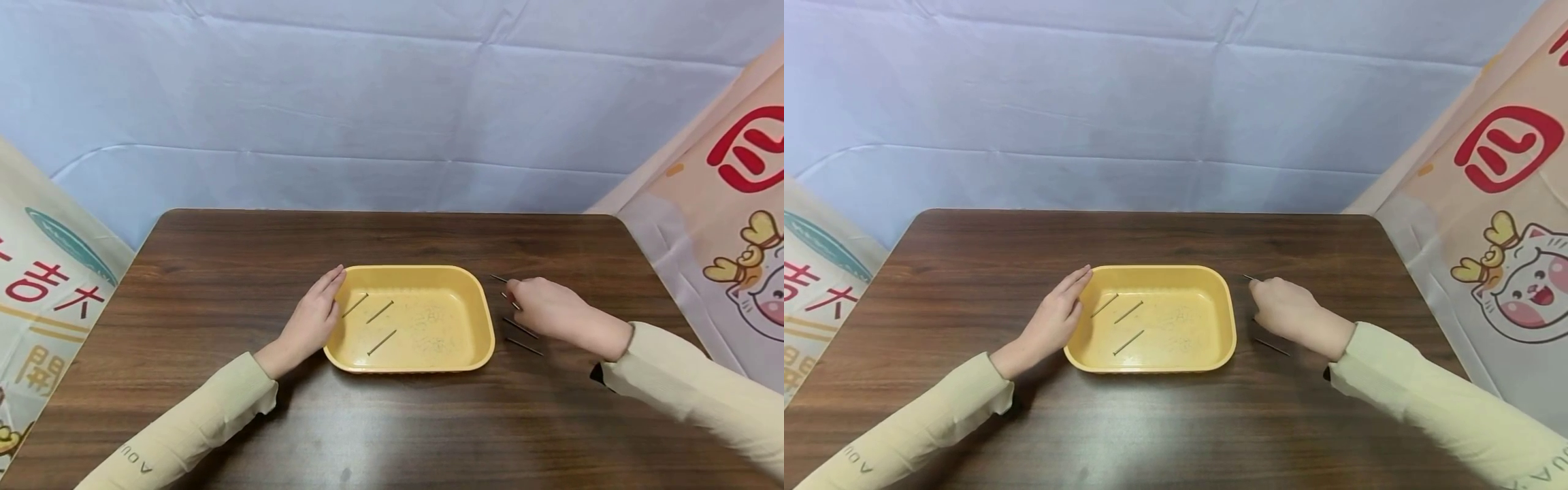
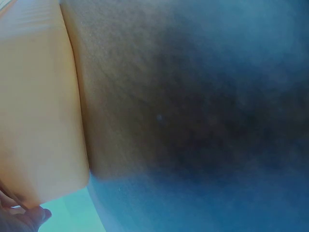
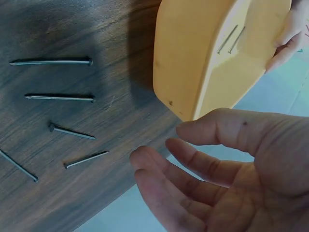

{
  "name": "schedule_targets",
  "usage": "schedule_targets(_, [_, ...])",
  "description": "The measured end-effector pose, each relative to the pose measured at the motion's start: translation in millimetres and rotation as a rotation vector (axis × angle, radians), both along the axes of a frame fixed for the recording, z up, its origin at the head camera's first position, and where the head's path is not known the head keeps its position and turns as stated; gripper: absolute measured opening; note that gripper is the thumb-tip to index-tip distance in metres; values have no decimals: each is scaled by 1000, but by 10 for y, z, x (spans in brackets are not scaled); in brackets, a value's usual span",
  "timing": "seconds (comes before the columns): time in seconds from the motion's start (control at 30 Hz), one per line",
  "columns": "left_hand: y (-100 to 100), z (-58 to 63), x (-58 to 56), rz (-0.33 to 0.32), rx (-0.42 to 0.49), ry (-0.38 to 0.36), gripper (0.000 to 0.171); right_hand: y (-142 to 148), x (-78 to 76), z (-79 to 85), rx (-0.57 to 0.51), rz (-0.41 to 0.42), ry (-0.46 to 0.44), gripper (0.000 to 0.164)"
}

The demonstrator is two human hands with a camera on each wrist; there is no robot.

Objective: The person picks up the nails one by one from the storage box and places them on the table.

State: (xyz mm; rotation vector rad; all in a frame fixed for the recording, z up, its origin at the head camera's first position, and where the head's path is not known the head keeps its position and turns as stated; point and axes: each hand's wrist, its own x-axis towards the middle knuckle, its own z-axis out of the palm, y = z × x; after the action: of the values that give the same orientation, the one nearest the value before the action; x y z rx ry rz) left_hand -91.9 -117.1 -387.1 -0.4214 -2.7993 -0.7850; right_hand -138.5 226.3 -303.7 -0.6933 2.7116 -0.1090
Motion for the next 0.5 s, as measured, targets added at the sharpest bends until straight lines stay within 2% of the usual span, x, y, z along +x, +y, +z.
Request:
schedule_targets(0.23, [-2,4,5,0,-3,4,47,-18,11,35,-25,4,45,18])
schedule_targets(0.5, [-2,-1,3,-1,4,10,47,-29,31,7,-121,7,164,16])
